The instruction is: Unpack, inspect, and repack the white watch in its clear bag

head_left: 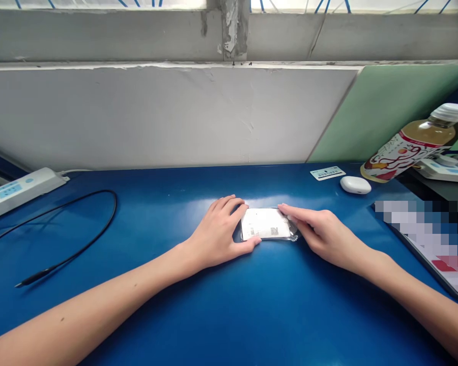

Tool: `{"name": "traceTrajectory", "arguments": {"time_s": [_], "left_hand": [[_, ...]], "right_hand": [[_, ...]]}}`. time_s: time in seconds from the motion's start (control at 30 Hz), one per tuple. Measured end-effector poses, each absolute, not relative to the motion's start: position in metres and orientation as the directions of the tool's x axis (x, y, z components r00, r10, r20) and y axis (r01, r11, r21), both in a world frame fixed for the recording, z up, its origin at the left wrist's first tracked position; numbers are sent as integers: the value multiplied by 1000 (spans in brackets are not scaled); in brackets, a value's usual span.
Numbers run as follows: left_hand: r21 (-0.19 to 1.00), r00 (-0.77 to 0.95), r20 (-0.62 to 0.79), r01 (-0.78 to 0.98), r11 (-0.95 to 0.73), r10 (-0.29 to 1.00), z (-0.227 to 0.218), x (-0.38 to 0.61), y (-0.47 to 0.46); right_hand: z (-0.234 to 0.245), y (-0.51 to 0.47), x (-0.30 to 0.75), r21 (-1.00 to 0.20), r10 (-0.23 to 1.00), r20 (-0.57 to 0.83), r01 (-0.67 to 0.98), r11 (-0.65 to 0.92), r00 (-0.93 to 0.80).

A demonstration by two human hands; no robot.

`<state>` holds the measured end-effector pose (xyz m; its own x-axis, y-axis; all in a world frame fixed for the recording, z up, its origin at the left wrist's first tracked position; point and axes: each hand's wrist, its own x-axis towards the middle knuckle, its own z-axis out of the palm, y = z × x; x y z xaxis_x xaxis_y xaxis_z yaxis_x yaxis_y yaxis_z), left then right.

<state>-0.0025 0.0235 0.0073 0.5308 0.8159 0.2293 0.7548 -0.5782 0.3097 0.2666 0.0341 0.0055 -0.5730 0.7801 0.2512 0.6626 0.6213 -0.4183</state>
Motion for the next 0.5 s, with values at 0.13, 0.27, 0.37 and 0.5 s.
{"name": "traceTrajectory", "arguments": {"time_s": [0.13,0.27,0.37,0.5], "left_hand": [[303,529,238,756,-580,815,6,-2,24],[294,525,257,757,-583,811,4,-1,24],[293,529,261,753,-589,807,4,-1,23],[295,539,268,743,-600,799,4,-2,23]], "right_hand": [[9,44,278,-404,765,289,651,643,-576],[10,53,287,-187,642,393,627,756,-658],[10,54,289,-128,636,378,643,755,-672],[9,52,286,-213,662,310,629,748,-682]]}}
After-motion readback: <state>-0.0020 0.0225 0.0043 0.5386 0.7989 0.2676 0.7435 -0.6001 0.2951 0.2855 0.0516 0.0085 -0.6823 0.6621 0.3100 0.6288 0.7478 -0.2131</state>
